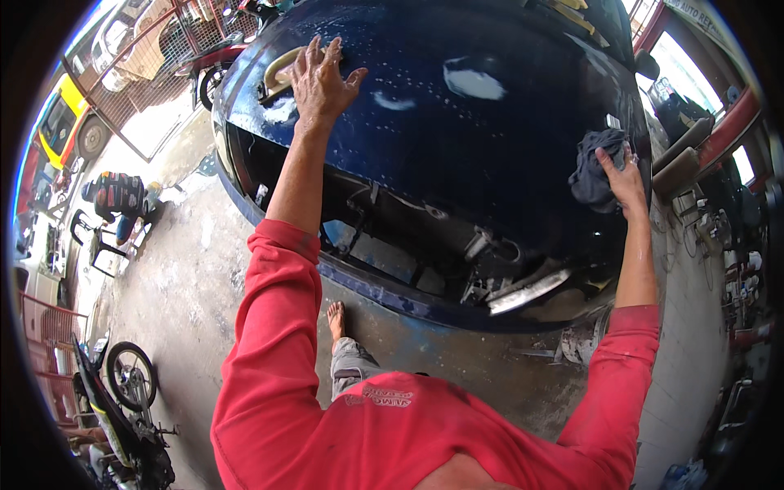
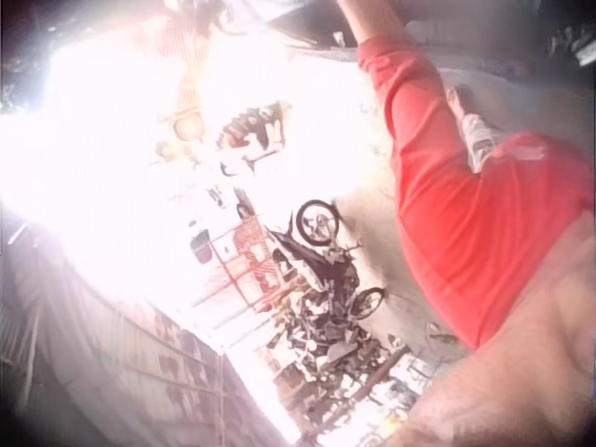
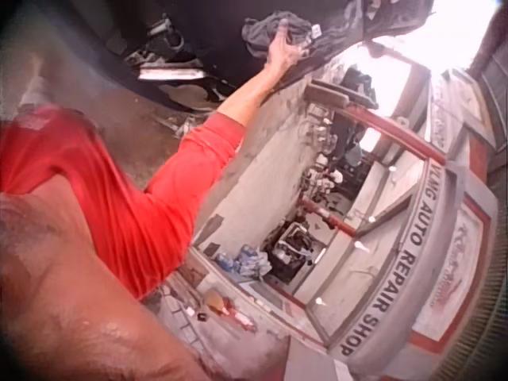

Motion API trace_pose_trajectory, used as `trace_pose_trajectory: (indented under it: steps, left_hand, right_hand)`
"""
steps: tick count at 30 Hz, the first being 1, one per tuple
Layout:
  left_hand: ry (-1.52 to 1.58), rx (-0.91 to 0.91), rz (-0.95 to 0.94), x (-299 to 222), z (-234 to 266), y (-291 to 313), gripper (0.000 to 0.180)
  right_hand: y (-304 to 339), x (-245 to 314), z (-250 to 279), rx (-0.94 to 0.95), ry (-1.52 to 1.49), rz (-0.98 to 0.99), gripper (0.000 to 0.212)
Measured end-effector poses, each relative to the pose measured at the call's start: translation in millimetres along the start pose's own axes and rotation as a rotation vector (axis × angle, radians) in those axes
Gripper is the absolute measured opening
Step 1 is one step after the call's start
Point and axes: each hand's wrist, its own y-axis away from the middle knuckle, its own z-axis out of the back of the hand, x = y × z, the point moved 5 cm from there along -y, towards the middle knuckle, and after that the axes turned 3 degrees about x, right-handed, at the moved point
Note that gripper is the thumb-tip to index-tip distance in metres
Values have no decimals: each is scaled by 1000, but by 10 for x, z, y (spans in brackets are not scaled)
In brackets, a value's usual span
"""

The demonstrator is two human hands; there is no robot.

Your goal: The person scrubs the hood of a dark blue car using a wooden sanding block and a dark cloth. They repeatedly apply a soapy liquid from a bucket, scrub the surface, and wipe away residue.

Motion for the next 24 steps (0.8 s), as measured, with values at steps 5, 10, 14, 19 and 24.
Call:
trace_pose_trajectory:
  steps: [5,10,14,19,24]
  left_hand:
    - [85,263,-93,1811,-613,-491,67]
    - [505,339,79,2694,-748,-552,49]
    - [836,284,584,3727,-268,401,47]
    - [805,200,1083,5079,446,2590,48]
    - [620,357,1356,5758,957,4990,39]
  right_hand:
    - [-217,1100,-1533,-83,233,35,119]
    - [-1182,2427,-2408,-151,247,96,79]
    - [-1976,3899,-3220,-201,378,259,59]
    - [-2073,5404,-4160,43,293,325,61]
    - [-1213,5745,-4276,123,207,625,49]
